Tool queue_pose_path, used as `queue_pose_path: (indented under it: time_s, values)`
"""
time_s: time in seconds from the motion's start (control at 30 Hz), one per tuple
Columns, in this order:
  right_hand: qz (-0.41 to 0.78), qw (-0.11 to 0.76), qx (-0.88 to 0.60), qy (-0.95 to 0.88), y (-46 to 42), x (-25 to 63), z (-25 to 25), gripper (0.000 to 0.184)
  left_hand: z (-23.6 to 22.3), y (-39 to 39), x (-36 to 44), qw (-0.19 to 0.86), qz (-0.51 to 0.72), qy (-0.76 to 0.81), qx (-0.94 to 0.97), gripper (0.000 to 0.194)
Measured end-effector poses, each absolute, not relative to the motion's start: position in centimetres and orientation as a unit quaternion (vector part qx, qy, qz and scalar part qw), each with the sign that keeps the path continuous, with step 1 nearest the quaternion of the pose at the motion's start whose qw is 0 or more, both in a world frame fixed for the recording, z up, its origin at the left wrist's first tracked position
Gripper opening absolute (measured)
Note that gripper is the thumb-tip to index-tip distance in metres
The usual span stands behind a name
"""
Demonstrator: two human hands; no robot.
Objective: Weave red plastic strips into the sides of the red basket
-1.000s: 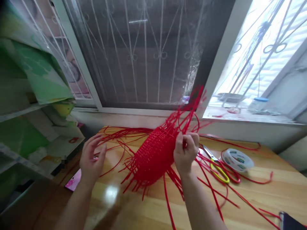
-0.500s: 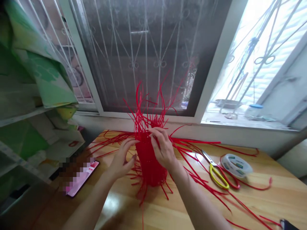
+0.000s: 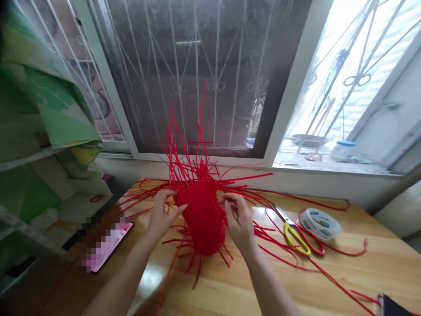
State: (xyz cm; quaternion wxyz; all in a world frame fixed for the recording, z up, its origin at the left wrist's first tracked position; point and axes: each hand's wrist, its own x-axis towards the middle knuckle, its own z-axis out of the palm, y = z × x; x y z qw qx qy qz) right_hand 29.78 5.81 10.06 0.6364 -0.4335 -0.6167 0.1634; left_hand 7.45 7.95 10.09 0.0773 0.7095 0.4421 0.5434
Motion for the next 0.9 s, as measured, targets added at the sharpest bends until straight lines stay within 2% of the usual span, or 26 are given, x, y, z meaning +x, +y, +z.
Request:
queue_pose_path:
  time_s: [0.1, 0.2, 0.27, 0.33, 0.53, 0.63, 0.77, 0.9]
  values:
    - [0.114, 0.523, -0.501, -0.680, 5.1, 28.8, 8.6, 0.025, 10.2, 8.2, 7.5, 0.092, 0.574, 0.475, 0.660, 0.030]
    - [0.062, 0.420, -0.533, -0.732, 4.8, 27.4, 7.4, 0.052, 10.4, 8.3, 7.3, 0.060, 0.549, 0.529, 0.644, 0.032]
    - [0.040, 0.390, -0.541, -0.744, 4.9, 26.7, 6.8, 0.065, 10.5, 8.3, 6.9, 0.033, 0.525, 0.560, 0.640, 0.033]
    - [0.028, 0.379, -0.544, -0.748, 5.2, 26.4, 6.4, 0.068, 10.6, 8.3, 6.3, 0.021, 0.508, 0.576, 0.640, 0.033]
    - [0.060, 0.401, -0.548, -0.732, 6.2, 26.3, 5.4, 0.063, 10.5, 7.2, 5.6, -0.029, 0.479, 0.560, 0.676, 0.025]
    - [0.118, 0.431, -0.542, -0.712, 6.7, 26.3, 5.1, 0.054, 10.1, 6.5, 6.1, -0.019, 0.457, 0.555, 0.695, 0.038]
    - [0.225, 0.490, -0.504, -0.674, 6.9, 26.8, 5.3, 0.049, 8.4, 6.7, 6.7, 0.110, 0.465, 0.506, 0.718, 0.064]
    - [0.402, 0.549, -0.445, -0.582, 6.2, 27.2, 6.9, 0.049, 6.9, 7.7, 7.4, 0.269, 0.515, 0.440, 0.685, 0.081]
